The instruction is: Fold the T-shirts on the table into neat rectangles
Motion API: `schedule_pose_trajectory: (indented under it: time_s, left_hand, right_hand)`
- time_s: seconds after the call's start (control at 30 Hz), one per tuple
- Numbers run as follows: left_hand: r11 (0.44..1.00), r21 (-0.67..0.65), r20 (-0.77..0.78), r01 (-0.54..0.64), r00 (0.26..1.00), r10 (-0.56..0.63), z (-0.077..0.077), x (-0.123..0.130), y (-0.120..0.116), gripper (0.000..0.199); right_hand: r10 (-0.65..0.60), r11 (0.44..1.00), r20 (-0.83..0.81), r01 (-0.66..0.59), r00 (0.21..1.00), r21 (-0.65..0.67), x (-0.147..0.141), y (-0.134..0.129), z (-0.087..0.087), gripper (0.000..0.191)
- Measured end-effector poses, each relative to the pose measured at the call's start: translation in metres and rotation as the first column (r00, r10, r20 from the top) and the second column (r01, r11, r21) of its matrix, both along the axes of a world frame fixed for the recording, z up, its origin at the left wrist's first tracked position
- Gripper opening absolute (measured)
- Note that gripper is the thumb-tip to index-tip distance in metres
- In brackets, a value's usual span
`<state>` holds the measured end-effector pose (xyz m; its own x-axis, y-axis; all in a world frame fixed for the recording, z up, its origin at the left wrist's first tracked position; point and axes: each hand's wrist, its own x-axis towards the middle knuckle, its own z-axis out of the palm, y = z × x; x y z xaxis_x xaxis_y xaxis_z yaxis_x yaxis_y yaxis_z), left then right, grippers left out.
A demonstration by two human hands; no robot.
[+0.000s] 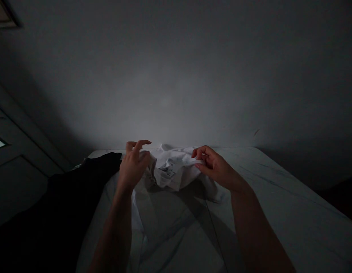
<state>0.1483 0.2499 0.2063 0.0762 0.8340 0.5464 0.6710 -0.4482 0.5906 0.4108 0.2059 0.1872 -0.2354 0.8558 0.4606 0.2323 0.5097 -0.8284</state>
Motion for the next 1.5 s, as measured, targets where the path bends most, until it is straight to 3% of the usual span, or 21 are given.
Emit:
schedule_pose_trajectory:
  time_s: [0.13,0.27,0.33,0.47,0.6,0.73,0.8,0.97,1.1,1.23,1.33,1.43,1.5]
  left_hand:
    - [0.926,-0.089,0.003,0.368,0.929,-0.369,-0.007,0.024,-0.009,0.034]
    - [0.87,-0.154,-0.058,0.469,0.875,-0.481,-0.022,0.059,-0.014,0.017]
    - [0.886,-0.121,-0.083,0.448,0.885,-0.459,-0.025,0.062,-0.012,0.01]
    - [0.959,0.022,-0.115,0.283,0.953,-0.279,-0.017,0.047,-0.01,0.011]
    - [0.97,0.157,-0.16,0.188,0.974,-0.163,-0.007,0.036,-0.013,0.019]
    - [0.97,0.185,-0.193,0.158,0.974,-0.121,-0.006,0.036,-0.017,0.017]
    - [0.964,0.176,-0.187,0.198,0.969,-0.164,-0.007,0.038,-0.018,0.017]
    - [0.935,0.155,-0.156,0.32,0.942,-0.296,-0.009,0.042,-0.018,0.019]
    - [0.943,0.173,-0.156,0.284,0.953,-0.259,-0.008,0.039,-0.017,0.016]
    - [0.94,0.173,-0.149,0.294,0.951,-0.27,-0.005,0.036,-0.018,0.015]
    - [0.922,0.127,-0.201,0.364,0.92,-0.336,-0.001,0.032,-0.016,0.013]
    - [0.922,0.081,-0.206,0.379,0.911,-0.357,0.0,0.015,-0.007,0.024]
    - [0.933,0.068,-0.148,0.352,0.929,-0.34,-0.002,-0.006,0.003,0.024]
  right_hand:
    - [0.006,0.994,-0.05,0.0,0.999,0.109,-0.012,0.004,-0.003,0.016]
    - [0.008,0.971,-0.024,-0.002,1.0,0.24,-0.018,-0.002,0.002,0.016]
    - [-0.068,0.949,0.032,0.054,0.997,0.31,-0.015,-0.006,0.007,0.015]
    - [-0.311,0.871,0.152,0.218,0.938,0.439,-0.01,-0.01,0.014,0.013]
    - [-0.472,0.777,0.169,0.317,0.865,0.544,-0.01,-0.008,0.014,0.011]
    - [-0.551,0.7,0.108,0.387,0.828,0.6,-0.007,-0.004,0.01,0.017]
    - [-0.518,0.731,0.097,0.381,0.85,0.566,-0.008,-0.003,0.007,0.019]
    - [-0.261,0.926,0.178,0.194,0.949,0.323,-0.016,-0.002,0.003,0.03]
    - [-0.109,0.979,0.265,0.056,0.958,0.198,-0.018,-0.004,0.004,0.013]
    - [-0.126,0.976,0.275,0.069,0.953,0.207,-0.017,-0.005,0.007,0.013]
    - [-0.232,0.944,0.268,0.149,0.935,0.295,-0.014,-0.003,0.007,0.021]
    - [-0.404,0.868,0.225,0.294,0.887,0.399,0.001,0.002,0.005,0.023]
    - [-0.527,0.786,0.14,0.418,0.838,0.456,0.02,0.006,0.001,0.025]
